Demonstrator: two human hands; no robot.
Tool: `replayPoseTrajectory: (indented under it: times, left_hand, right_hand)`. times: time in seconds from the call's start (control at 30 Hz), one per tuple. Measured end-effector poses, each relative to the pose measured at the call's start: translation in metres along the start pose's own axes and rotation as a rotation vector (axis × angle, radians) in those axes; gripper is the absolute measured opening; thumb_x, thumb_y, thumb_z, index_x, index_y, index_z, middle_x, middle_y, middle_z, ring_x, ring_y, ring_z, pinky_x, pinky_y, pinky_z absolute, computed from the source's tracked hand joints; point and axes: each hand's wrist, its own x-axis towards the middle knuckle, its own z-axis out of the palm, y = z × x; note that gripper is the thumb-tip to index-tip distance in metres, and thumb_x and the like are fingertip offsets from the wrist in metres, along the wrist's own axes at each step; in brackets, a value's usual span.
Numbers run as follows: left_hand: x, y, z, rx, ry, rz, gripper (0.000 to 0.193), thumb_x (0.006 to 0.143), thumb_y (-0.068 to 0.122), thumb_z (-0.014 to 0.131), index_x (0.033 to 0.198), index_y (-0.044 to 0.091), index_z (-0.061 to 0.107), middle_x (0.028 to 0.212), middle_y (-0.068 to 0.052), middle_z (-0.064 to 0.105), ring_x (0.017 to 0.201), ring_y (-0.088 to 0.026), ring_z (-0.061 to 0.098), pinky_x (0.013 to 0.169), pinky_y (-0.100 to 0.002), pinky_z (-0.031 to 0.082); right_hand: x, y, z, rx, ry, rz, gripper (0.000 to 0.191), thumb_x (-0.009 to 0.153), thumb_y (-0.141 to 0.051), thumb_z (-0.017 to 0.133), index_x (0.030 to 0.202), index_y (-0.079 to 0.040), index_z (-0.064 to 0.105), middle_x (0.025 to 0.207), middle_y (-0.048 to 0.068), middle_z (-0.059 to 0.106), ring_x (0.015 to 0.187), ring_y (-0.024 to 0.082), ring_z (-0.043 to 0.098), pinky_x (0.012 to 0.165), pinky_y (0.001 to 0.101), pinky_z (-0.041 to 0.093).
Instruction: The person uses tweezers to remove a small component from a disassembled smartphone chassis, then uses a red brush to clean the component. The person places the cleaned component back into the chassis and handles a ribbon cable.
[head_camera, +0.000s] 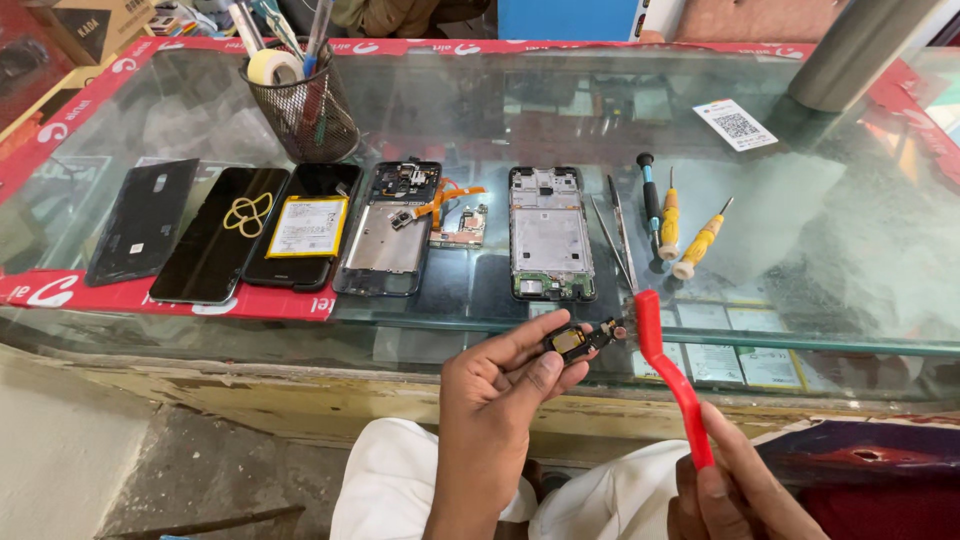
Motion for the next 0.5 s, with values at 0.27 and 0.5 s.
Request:
replayPoseTrajectory:
  times: [0.27,0.5]
  left_hand:
    - [-0.011,0.008,0.006,0.046,0.009,0.051,0.038,0.096,0.0,0.063,0.132,-0.012,0.065,0.107,-0.017,0.075,0.094,-0.017,0.074,0.09,-0.03,0.06]
    - [-0.014,0.015,0.009,0.124,0.036,0.132,0.036,0.097,0.001,0.06,0.13,-0.011,0.065,0.114,-0.016,0.077,0.1,-0.014,0.073,0.095,-0.031,0.061]
  right_hand:
    - [-0.013,0.006,-0.005,0.05,-0.115,0.032,0.051,0.092,0.004,0.061,0.142,0.005,0.06,0.073,0.004,0.063,0.062,0.009,0.055,0.06,0.0224,0.047]
    - [0.005,0.009,0.013,-0.697,-0.04,-0.53,0.056,0.08,0.003,0.075,0.134,-0.01,0.069,0.058,0.002,0.06,0.058,0.01,0.061,0.065,0.0218,0.054]
